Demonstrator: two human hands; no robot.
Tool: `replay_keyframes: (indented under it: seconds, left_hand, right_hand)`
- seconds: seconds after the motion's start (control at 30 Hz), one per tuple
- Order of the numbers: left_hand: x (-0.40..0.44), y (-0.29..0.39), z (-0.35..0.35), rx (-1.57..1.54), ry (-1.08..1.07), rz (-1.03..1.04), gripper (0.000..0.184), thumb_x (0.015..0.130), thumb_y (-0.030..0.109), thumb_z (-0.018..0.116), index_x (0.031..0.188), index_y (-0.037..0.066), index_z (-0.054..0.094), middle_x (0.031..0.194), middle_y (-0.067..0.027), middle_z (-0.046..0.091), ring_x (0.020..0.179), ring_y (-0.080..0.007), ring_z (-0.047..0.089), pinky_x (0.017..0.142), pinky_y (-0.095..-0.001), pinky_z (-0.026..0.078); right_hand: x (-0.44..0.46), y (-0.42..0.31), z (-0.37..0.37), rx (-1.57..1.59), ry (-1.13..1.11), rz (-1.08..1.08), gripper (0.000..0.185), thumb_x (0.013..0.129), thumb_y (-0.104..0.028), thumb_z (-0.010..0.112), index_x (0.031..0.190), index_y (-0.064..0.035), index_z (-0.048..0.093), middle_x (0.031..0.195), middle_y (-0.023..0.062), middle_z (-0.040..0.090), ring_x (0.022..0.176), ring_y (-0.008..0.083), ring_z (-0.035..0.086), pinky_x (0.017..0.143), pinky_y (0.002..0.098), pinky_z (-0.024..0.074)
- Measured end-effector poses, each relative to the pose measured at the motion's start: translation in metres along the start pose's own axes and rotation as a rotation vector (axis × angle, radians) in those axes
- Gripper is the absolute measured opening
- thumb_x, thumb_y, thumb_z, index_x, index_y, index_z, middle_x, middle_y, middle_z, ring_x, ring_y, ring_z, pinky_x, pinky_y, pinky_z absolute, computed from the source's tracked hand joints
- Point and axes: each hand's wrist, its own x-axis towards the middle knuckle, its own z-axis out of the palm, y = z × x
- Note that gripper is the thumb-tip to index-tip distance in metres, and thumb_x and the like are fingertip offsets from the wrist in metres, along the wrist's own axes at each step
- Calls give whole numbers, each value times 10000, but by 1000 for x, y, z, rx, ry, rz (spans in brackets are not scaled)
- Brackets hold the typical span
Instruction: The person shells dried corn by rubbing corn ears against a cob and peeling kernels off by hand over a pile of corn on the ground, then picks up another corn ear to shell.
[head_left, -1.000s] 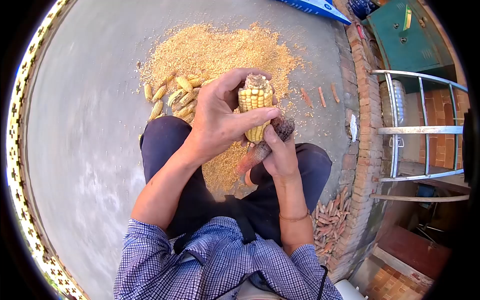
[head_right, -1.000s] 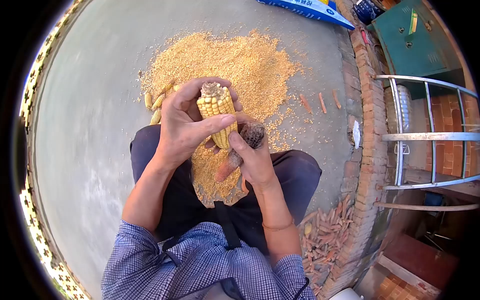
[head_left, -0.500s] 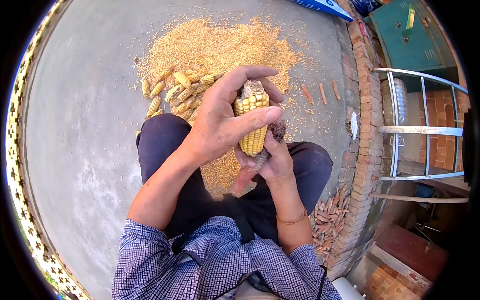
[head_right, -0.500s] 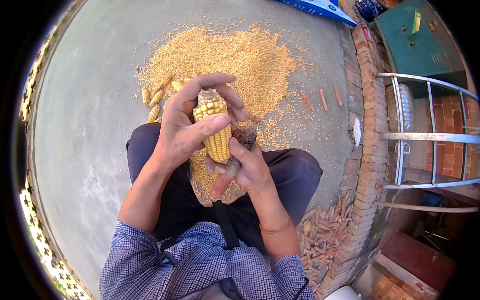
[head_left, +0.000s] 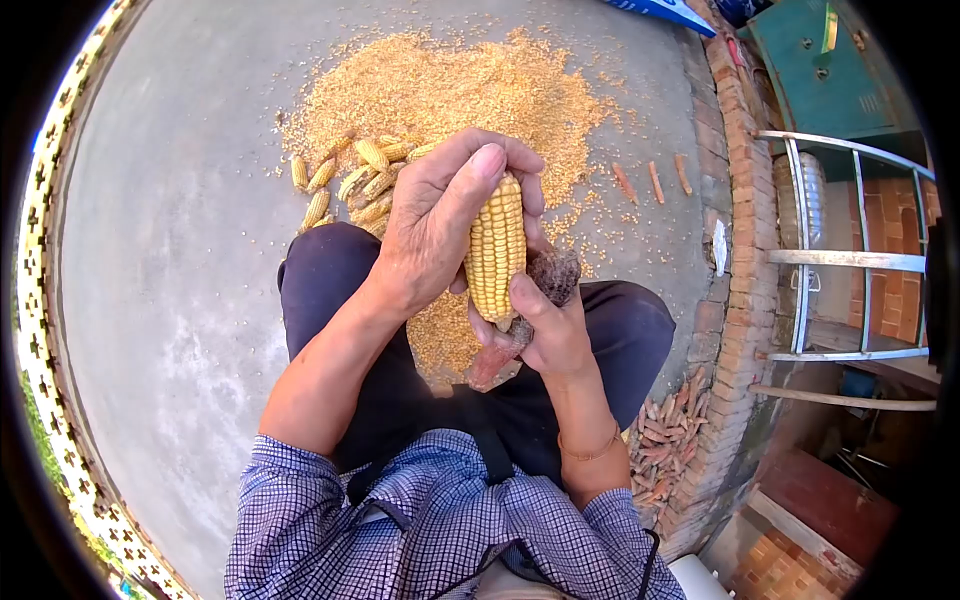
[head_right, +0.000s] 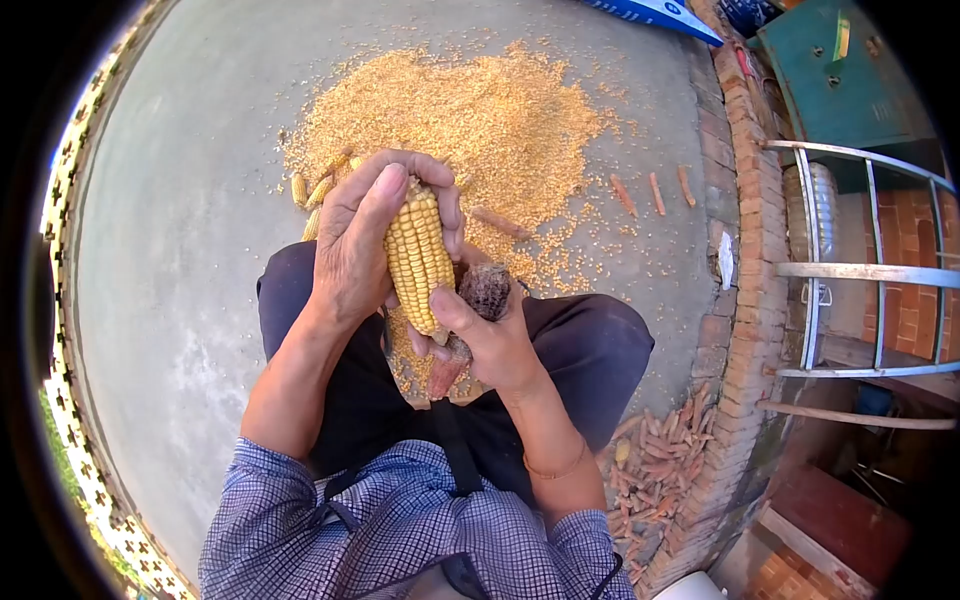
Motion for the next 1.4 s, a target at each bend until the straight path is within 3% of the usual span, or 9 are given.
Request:
replay_keyframes:
  seconds: [0.07,0.17,0.27,0.57,0.67,0.87,0.97,1.2,1.4]
  left_hand:
    - [0,2,3,21,26,-2,372,1039,304,410,1084,-32,563,834,-96,627,701,-128,627,621,-251,542]
    - [0,0,4,-2,10,-5,383,1043,307,388,1095,-32,559,839,-99,630,698,-127,629,616,-254,550]
    - [1,-2,5,-32,26,-15,394,1045,309,374,1120,-32,558,845,-99,631,699,-130,628,617,-257,551]
    - [2,-8,12,9,216,-61,417,1046,285,342,1137,-61,554,830,-129,612,689,-158,601,603,-272,528]
    - [3,-8,10,-58,183,-59,414,1046,284,348,1133,-62,557,849,-140,623,696,-162,604,609,-276,534]
    - [4,-10,12,-88,161,-43,414,1045,286,356,1138,-63,557,863,-156,630,714,-185,613,652,-287,543]
    - [4,-8,10,-134,103,-54,426,1043,283,360,1199,-69,543,880,-156,627,745,-190,616,675,-291,543]
    - [5,-6,5,-226,-28,-57,492,1039,312,379,1335,-71,467,997,-155,610,842,-197,610,727,-303,545]
    - [6,-5,3,-302,-33,-71,505,1035,318,392,1350,-73,447,1063,-179,614,926,-227,632,812,-331,557]
  right_hand:
    - [-2,-3,3,-24,13,3,510,925,-282,618,1274,45,440,929,202,632,594,194,622,420,220,428]
    - [-6,-3,10,13,70,-35,348,928,-166,624,1190,31,507,909,123,661,612,121,615,461,202,438]
    - [-7,0,19,-15,194,-87,336,921,-154,637,1173,28,508,920,100,650,611,100,601,473,206,453]
    - [-9,-2,24,-192,254,-114,303,903,-74,658,1148,26,510,918,73,630,642,70,584,553,216,504]
    - [-8,-1,26,-299,281,-113,446,913,-178,633,1253,59,467,943,92,608,637,98,582,504,225,495]
    - [-10,6,31,-351,352,-186,379,921,-173,621,1191,53,480,897,85,604,598,89,569,463,211,427]
    - [-14,2,32,-284,311,-140,380,925,-184,620,1194,40,472,942,125,610,610,115,584,465,217,434]
    - [-13,-2,8,6,107,-51,432,996,-287,491,1307,5,425,986,215,613,581,182,576,468,226,436]
    - [-9,0,5,154,55,-31,467,988,-336,511,1303,-1,427,990,220,607,588,183,560,497,235,470]
